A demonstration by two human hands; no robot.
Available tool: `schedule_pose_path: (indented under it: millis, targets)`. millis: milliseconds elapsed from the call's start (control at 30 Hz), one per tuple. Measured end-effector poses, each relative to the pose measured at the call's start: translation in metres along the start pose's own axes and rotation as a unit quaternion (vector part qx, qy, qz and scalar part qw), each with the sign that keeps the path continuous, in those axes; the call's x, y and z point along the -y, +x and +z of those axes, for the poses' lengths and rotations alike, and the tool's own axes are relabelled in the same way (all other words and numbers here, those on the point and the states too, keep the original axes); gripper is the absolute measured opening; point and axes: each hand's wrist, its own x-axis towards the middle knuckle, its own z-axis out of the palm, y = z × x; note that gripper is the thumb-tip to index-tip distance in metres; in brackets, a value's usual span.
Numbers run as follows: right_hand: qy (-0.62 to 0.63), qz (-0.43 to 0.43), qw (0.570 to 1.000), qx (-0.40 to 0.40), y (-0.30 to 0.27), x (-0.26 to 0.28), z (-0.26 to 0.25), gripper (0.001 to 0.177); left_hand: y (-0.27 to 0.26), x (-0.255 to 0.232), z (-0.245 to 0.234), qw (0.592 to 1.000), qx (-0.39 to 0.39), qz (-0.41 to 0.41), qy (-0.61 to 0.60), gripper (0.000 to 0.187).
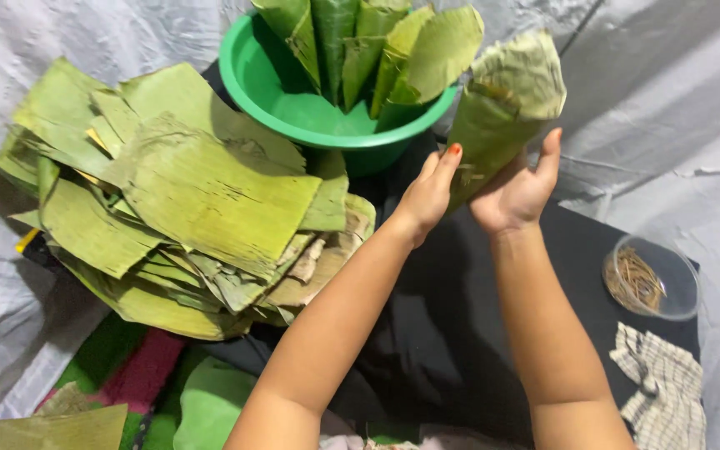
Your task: The person is cleaning banana leaves with a cloth and then folding them into cone shapes, securing them with small wooden sticks.
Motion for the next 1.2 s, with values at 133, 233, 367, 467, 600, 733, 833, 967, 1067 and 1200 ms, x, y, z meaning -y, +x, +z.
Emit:
schedule_pose_path:
  millis: [133, 233, 367, 467, 600, 733, 833, 967, 1067, 1200]
  targets:
    - [-0.028, -0.011, 0.997, 0.073, 0.057, 0.001, 0.039, 0.079, 0.034, -0.059, -0.018, 0.997, -0.065, 0.030, 0.021, 0.072]
    - [-0.031, -0.032, 0.990, 0.137, 0.105, -0.011, 0.060, 0.078, 0.064, -0.089, -0.054, 0.994, -0.073, 0.073, 0.030, 0.074]
    - [-0.048, -0.100, 0.984, 0.140, 0.172, -0.050, 0.072, 0.057, 0.106, -0.095, -0.115, 0.987, -0.029, 0.155, -0.035, 0.067]
    - [-0.047, -0.130, 0.981, 0.134, 0.226, -0.087, 0.075, 0.042, 0.138, -0.113, -0.161, 0.981, -0.004, 0.181, -0.064, 0.061]
    - [-0.095, -0.094, 0.989, 0.058, 0.278, -0.135, 0.062, 0.034, 0.168, -0.111, -0.224, 0.989, -0.052, 0.120, -0.067, 0.053]
    - [-0.173, -0.004, 0.985, 0.011, 0.318, -0.162, 0.054, 0.033, 0.191, -0.118, -0.280, 0.992, -0.053, 0.094, -0.071, 0.051]
    - [-0.246, 0.105, 0.961, -0.073, 0.342, -0.183, 0.036, 0.033, 0.198, -0.116, -0.311, 0.995, -0.059, 0.077, 0.005, 0.060]
    - [-0.289, 0.165, 0.941, -0.055, 0.373, -0.211, 0.004, 0.026, 0.191, -0.117, -0.326, 0.942, -0.158, 0.081, 0.285, 0.091]
    - [-0.291, 0.187, 0.938, -0.026, 0.373, -0.224, 0.007, 0.024, 0.178, -0.128, -0.320, 0.887, -0.205, 0.054, 0.409, 0.114]
    - [-0.334, 0.223, 0.915, -0.039, 0.360, -0.238, 0.014, 0.028, 0.176, -0.120, -0.327, 0.836, -0.219, 0.048, 0.501, 0.122]
